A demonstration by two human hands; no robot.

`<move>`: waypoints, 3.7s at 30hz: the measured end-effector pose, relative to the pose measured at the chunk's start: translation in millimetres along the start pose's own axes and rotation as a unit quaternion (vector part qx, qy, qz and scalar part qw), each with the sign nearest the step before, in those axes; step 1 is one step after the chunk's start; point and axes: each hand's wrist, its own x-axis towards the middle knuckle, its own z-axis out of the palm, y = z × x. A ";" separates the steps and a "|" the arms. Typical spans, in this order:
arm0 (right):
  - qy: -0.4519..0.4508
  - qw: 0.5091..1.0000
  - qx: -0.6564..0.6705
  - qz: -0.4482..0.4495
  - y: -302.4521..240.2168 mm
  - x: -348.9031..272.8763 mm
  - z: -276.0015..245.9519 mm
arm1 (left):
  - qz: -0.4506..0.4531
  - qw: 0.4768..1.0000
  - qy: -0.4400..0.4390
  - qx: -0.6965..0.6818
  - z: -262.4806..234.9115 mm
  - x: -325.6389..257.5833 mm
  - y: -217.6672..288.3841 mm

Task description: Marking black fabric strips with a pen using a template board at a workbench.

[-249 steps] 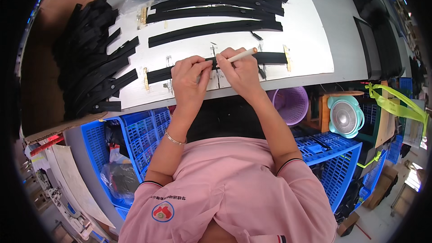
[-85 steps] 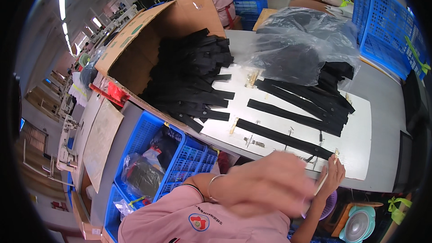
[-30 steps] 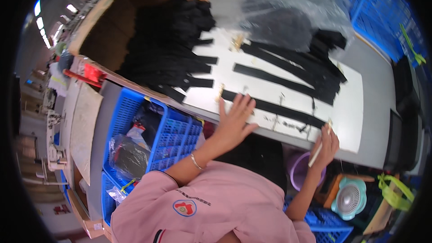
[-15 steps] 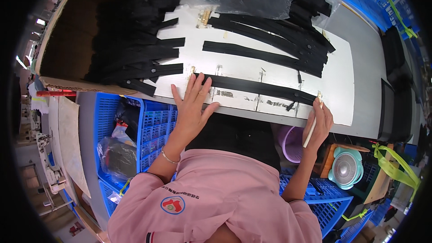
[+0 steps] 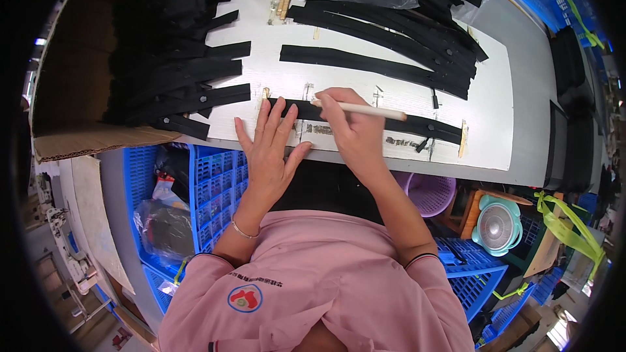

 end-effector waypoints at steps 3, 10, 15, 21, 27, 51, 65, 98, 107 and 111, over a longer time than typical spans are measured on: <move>-0.022 0.998 -0.061 0.011 13.3 7.9 6.5 | -0.003 1.000 0.003 -0.003 0.6 -0.3 0.1; -0.016 0.996 -0.072 -0.059 24.4 7.1 15.6 | -0.002 1.000 0.002 0.001 -0.7 0.3 -0.9; -0.019 0.992 -0.109 -0.053 22.0 6.9 16.6 | -0.002 1.000 0.007 0.005 0.1 0.9 -0.8; -0.002 0.989 -0.132 -0.064 19.9 7.2 18.2 | 0.001 1.000 0.010 0.006 2.9 0.9 -1.0; -0.049 0.990 -0.113 -0.072 22.8 5.5 8.8 | 0.005 1.000 0.016 0.016 3.7 1.4 -1.2; 0.126 0.982 -0.134 -0.033 22.0 -11.5 -76.3 | 0.001 1.000 -0.008 0.026 3.4 2.2 -1.0; 0.107 0.983 -0.141 -0.043 23.7 -11.1 -75.4 | 0.108 0.988 -0.103 -0.038 25.1 15.5 63.2; 0.211 0.975 -0.051 -0.051 11.9 -25.3 -170.2 | 0.105 0.991 -0.087 -0.011 31.4 16.6 67.9; 0.177 0.981 -0.071 -0.031 32.7 -24.3 -182.4 | 0.134 0.983 -0.039 -0.115 38.0 36.5 108.7; 0.172 0.982 -0.075 -0.029 36.0 -24.3 -182.6 | 0.184 0.971 -0.037 -0.146 62.7 63.7 140.5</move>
